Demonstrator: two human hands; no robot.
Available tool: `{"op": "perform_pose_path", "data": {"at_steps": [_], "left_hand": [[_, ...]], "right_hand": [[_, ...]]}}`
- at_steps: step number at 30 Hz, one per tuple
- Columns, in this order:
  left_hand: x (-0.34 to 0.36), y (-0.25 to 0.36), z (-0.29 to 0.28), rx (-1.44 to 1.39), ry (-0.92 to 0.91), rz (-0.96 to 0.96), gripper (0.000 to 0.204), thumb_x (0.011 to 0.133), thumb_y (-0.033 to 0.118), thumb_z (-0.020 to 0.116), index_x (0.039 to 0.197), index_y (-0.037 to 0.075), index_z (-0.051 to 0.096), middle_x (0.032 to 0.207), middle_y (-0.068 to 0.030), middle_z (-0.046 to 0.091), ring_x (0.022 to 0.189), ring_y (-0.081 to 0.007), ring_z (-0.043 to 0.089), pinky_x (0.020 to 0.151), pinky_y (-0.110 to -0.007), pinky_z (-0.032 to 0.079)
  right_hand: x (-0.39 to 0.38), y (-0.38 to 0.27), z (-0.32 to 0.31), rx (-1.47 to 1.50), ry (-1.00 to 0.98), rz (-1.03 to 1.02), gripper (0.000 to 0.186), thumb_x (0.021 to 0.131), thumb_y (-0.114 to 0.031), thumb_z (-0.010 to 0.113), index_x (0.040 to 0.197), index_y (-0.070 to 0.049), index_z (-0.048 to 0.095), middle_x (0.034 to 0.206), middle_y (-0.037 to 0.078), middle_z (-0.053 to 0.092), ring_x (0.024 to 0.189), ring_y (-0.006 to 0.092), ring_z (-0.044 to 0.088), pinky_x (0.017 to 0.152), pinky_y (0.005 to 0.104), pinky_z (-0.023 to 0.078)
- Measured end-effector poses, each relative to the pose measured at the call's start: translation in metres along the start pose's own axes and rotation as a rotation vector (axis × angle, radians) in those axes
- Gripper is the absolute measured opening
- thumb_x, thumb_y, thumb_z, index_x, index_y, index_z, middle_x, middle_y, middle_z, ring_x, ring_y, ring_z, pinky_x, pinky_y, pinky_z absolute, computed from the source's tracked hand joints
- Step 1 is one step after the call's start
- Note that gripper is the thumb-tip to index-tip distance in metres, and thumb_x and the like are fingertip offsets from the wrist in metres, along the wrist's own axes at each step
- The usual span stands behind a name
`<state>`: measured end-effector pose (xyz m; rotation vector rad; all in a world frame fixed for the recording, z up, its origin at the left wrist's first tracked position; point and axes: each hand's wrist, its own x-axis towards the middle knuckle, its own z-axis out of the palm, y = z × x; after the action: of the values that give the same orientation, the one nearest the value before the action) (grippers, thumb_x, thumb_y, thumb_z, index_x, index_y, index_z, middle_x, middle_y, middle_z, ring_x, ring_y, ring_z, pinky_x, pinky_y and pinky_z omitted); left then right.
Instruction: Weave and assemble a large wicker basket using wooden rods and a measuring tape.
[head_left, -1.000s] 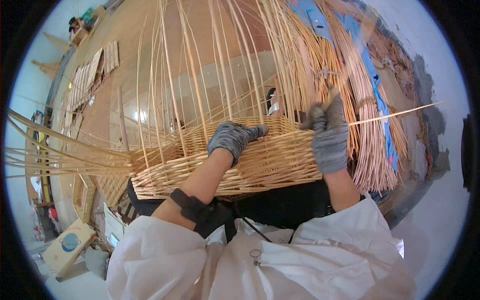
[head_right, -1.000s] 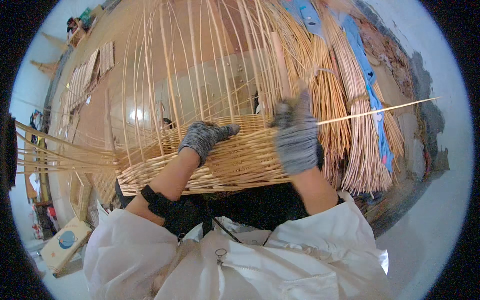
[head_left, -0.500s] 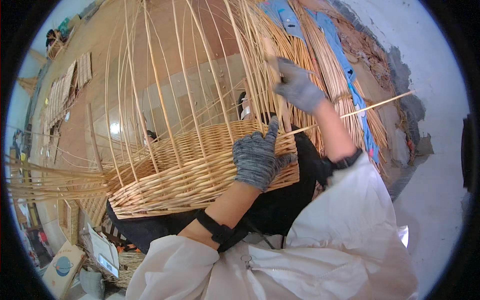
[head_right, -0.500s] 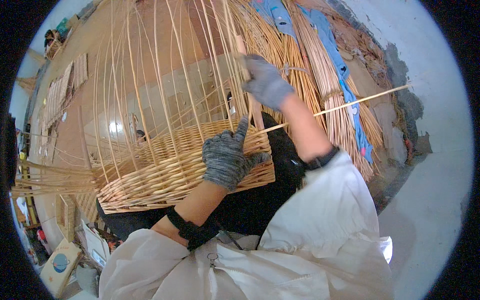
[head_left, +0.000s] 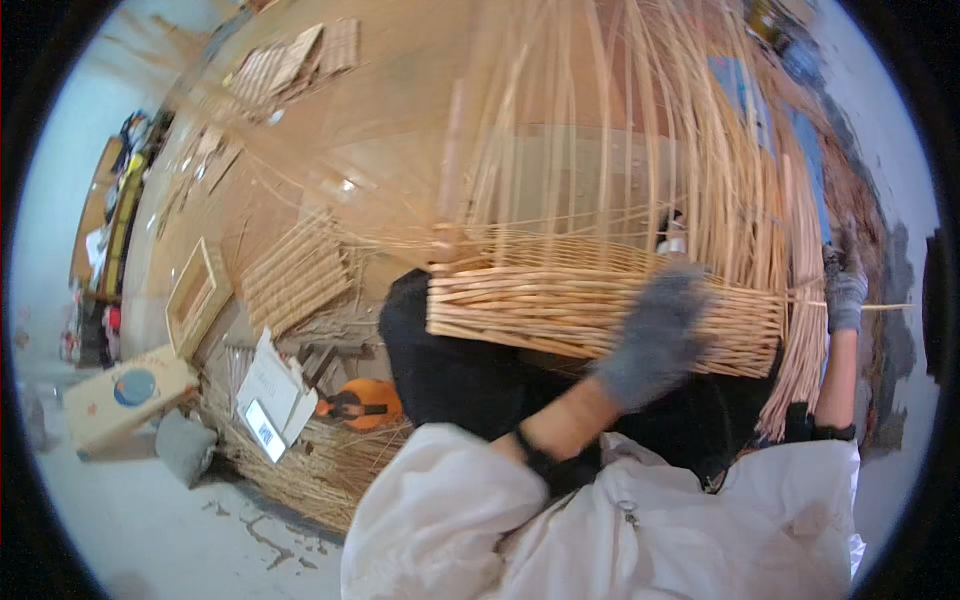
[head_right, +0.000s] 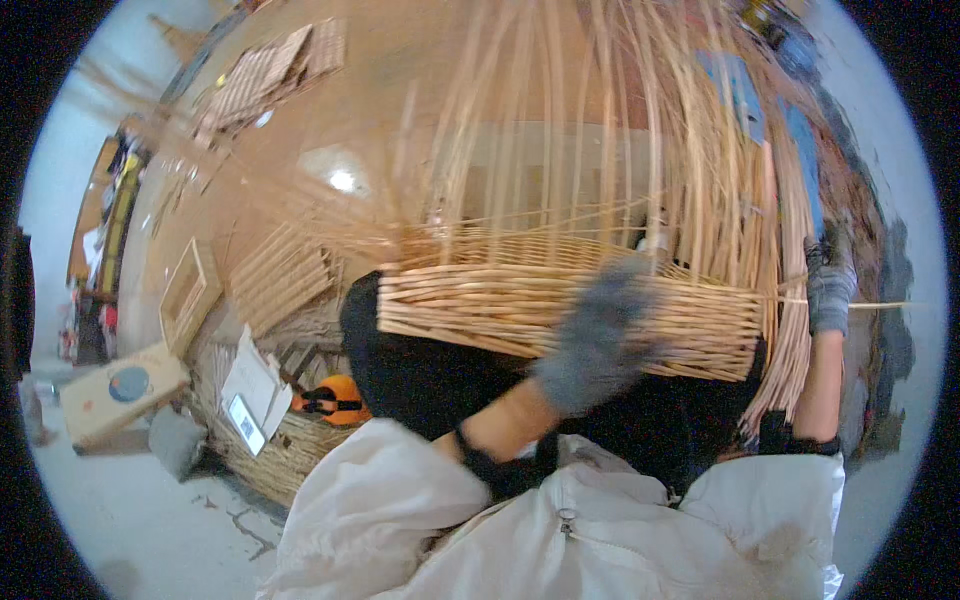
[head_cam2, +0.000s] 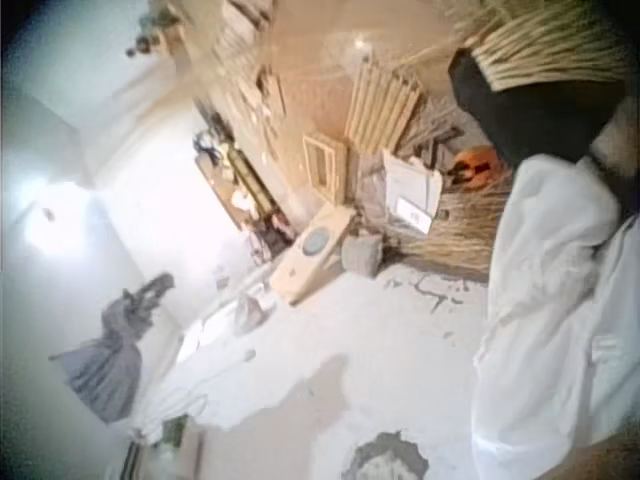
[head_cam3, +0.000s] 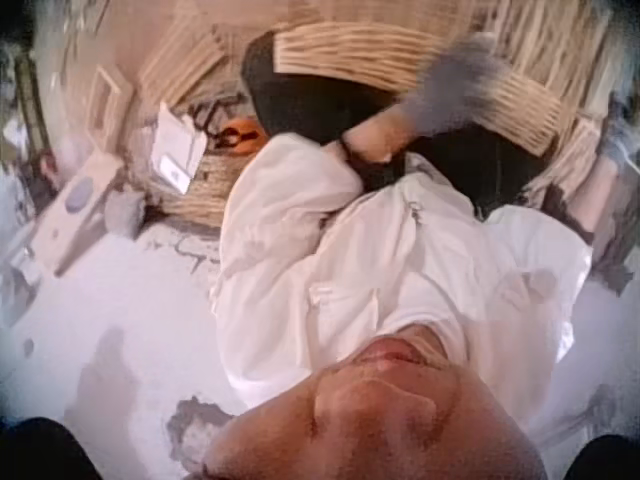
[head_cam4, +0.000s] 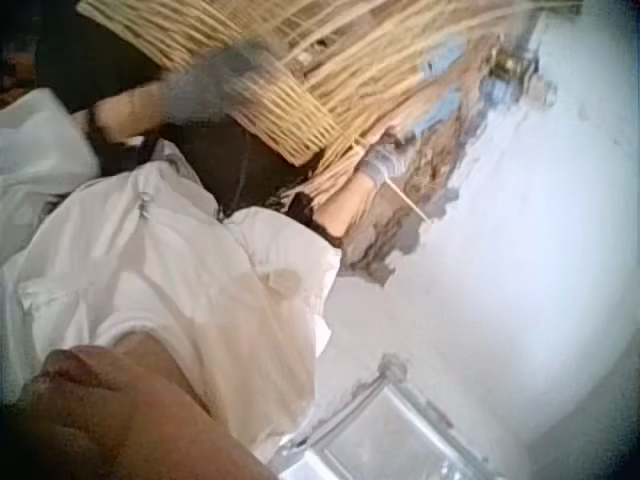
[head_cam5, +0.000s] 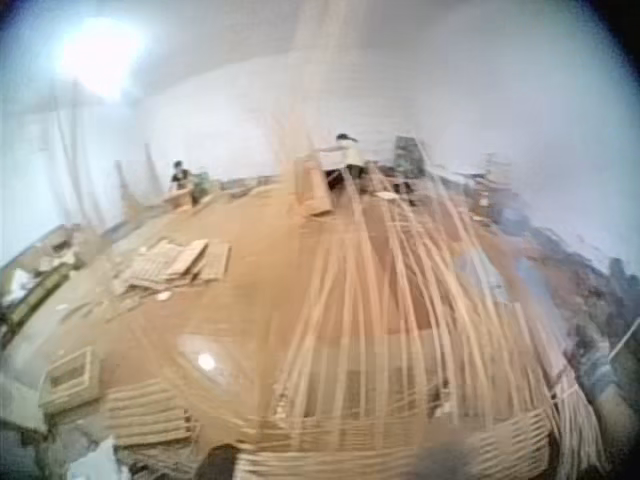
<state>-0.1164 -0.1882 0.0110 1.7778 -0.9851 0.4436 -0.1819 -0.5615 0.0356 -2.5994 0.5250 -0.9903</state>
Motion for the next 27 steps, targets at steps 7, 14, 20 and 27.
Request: {"op": "perform_pose_path", "data": {"at_steps": [7, 14, 20, 27], "left_hand": [[-0.065, -0.125, -0.191, -0.391, 0.530, -0.849, 0.030, 0.082, 0.015, 0.053, 0.107, -0.002, 0.048, 0.098, -0.0089, 0.054, 0.089, -0.0166, 0.052, 0.079, -0.026, 0.042], [-0.046, -0.258, -0.146, -0.521, 0.150, -1.111, 0.055, 0.083, 0.047, 0.041, 0.115, 0.002, 0.046, 0.108, -0.0132, 0.051, 0.102, -0.0234, 0.048, 0.087, -0.033, 0.037], [-0.101, -0.405, -0.107, -0.405, 0.134, -0.876, 0.063, 0.077, 0.051, 0.043, 0.124, 0.010, 0.036, 0.121, -0.0120, 0.041, 0.108, -0.0256, 0.042, 0.089, -0.039, 0.032], [-0.018, -0.289, -0.113, -0.942, 0.368, -1.151, 0.060, 0.076, 0.059, 0.038, 0.107, 0.008, 0.045, 0.096, -0.0112, 0.049, 0.075, -0.0201, 0.048, 0.060, -0.032, 0.037]], "right_hand": [[-0.045, -0.443, 0.113, 0.149, -0.853, -0.457, 0.028, 0.081, -0.031, 0.049, 0.080, -0.005, 0.061, 0.073, 0.012, 0.061, 0.068, 0.0291, 0.060, 0.063, 0.0372, 0.047], [-0.039, -0.538, 0.151, -0.385, -0.837, -0.883, 0.026, 0.079, -0.026, 0.045, 0.082, -0.007, 0.063, 0.077, 0.012, 0.063, 0.074, 0.0292, 0.061, 0.063, 0.0382, 0.048], [-0.062, -0.564, 0.168, -0.283, -0.789, -0.674, 0.031, 0.080, -0.031, 0.046, 0.076, -0.005, 0.062, 0.072, 0.017, 0.060, 0.070, 0.0317, 0.059, 0.064, 0.0401, 0.047], [-0.066, -0.523, 0.119, 0.394, -0.763, -0.696, 0.027, 0.081, -0.027, 0.050, 0.082, -0.001, 0.058, 0.067, 0.015, 0.057, 0.066, 0.0267, 0.060, 0.059, 0.0340, 0.047]]}}
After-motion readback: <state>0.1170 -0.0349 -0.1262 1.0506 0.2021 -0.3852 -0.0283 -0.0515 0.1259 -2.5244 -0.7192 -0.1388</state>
